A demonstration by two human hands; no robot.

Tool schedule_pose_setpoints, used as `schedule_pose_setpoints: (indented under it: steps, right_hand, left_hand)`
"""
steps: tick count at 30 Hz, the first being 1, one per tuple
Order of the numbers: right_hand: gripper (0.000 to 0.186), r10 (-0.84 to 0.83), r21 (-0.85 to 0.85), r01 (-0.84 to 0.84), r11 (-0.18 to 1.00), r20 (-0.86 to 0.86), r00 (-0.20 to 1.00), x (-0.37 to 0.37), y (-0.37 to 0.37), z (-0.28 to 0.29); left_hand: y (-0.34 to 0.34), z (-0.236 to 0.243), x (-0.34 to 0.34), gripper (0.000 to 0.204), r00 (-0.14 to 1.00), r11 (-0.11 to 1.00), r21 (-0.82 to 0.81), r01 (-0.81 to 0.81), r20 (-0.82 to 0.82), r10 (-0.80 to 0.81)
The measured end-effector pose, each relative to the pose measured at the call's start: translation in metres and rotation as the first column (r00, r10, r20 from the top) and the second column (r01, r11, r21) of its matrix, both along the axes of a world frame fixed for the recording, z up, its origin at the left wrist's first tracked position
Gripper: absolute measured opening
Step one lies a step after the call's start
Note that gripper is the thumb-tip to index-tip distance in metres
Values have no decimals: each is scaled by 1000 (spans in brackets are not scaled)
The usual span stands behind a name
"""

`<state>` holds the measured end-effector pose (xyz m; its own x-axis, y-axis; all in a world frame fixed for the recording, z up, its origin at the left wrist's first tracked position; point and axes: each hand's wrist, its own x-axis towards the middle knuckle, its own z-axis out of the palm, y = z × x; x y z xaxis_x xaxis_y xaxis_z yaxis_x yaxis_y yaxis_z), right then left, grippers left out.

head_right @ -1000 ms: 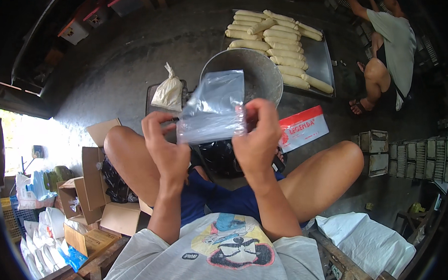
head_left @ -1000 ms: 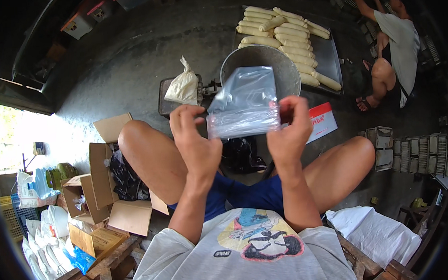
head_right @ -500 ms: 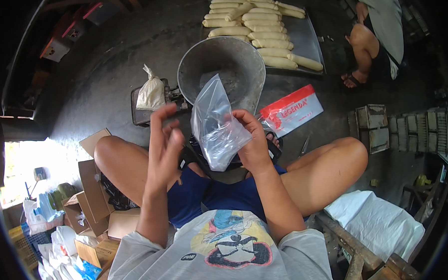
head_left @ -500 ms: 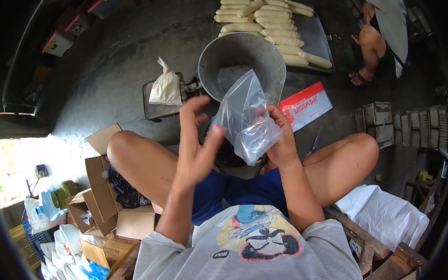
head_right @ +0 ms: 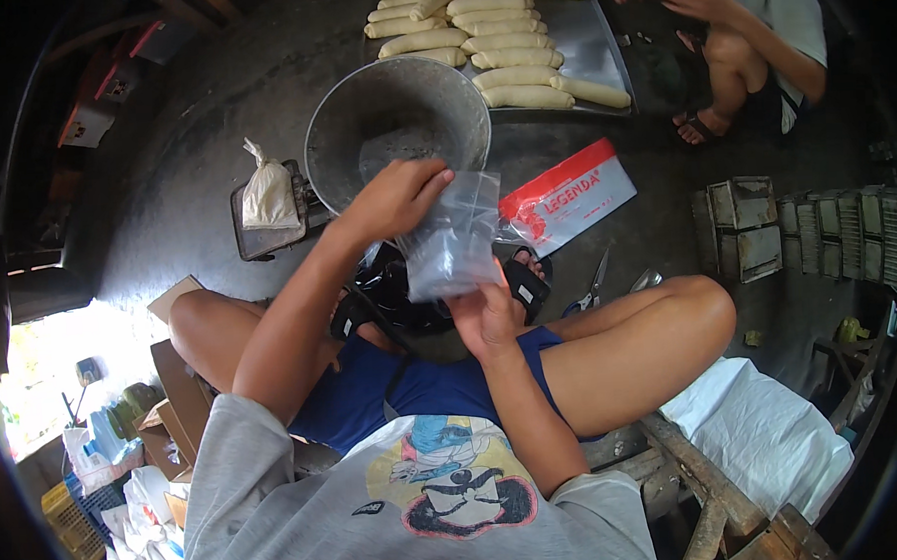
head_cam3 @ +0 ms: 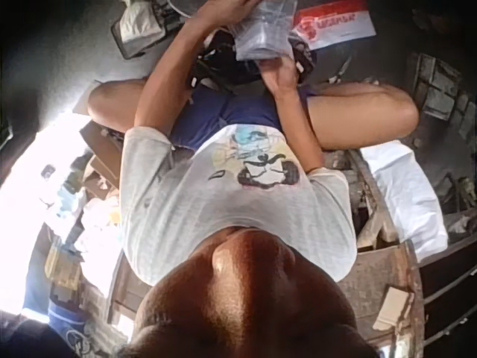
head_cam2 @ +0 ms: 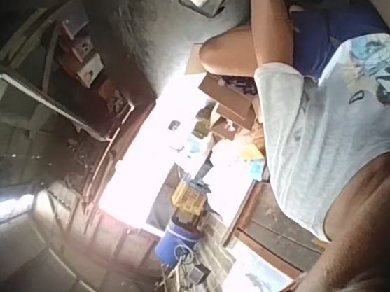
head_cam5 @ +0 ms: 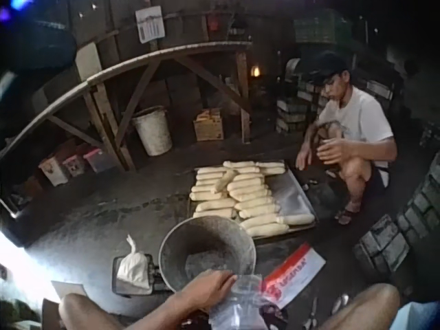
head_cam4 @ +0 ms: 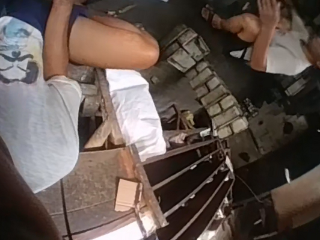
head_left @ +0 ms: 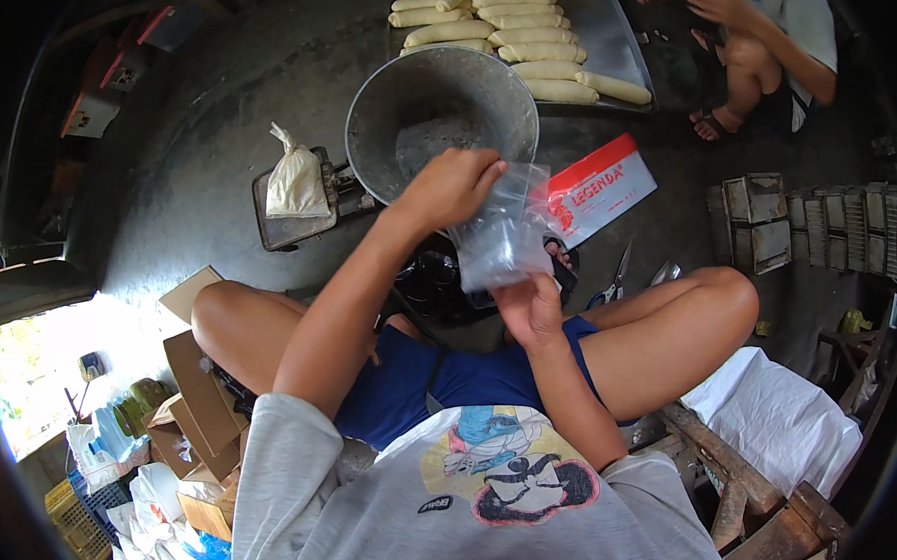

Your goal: The person picks up clear plastic bags and black packets, placing the packets into the bags and then using a piece of white tape to seal each bag closed.

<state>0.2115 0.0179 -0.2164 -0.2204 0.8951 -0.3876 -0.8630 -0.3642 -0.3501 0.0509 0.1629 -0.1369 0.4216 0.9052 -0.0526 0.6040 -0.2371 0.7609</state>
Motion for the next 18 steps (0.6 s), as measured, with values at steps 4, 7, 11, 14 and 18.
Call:
schedule_pose_setpoints:
  steps: [4, 7, 11, 14, 18]
  right_hand:
    - [55, 16, 22, -16, 1000, 6, 1000, -14, 11, -1]
    - [51, 1, -46, 5, 999, 118, 993, -3, 8, -14]
    - [49, 381, -249, -317, 915, 789, 482, -3, 9, -61]
    - [51, 230, -265, -541, 798, 964, -133, -31, 4, -92]
    - [51, -83, -194, -584, 788, 907, -413, -56, -8, -106]
  left_hand:
    - [43, -56, -26, 26, 936, 990, 144, 1, -350, 50]
    - [48, -35, -35, 23, 912, 869, 455, -194, -244, 331]
    - [-2, 35, -35, 18, 844, 774, 340, -534, 263, 467]
    - [-72, 22, -62, 19, 895, 869, 223, -443, 176, 411]
    - [-123, -55, -97, 25, 857, 905, -131, -404, -400, 325]
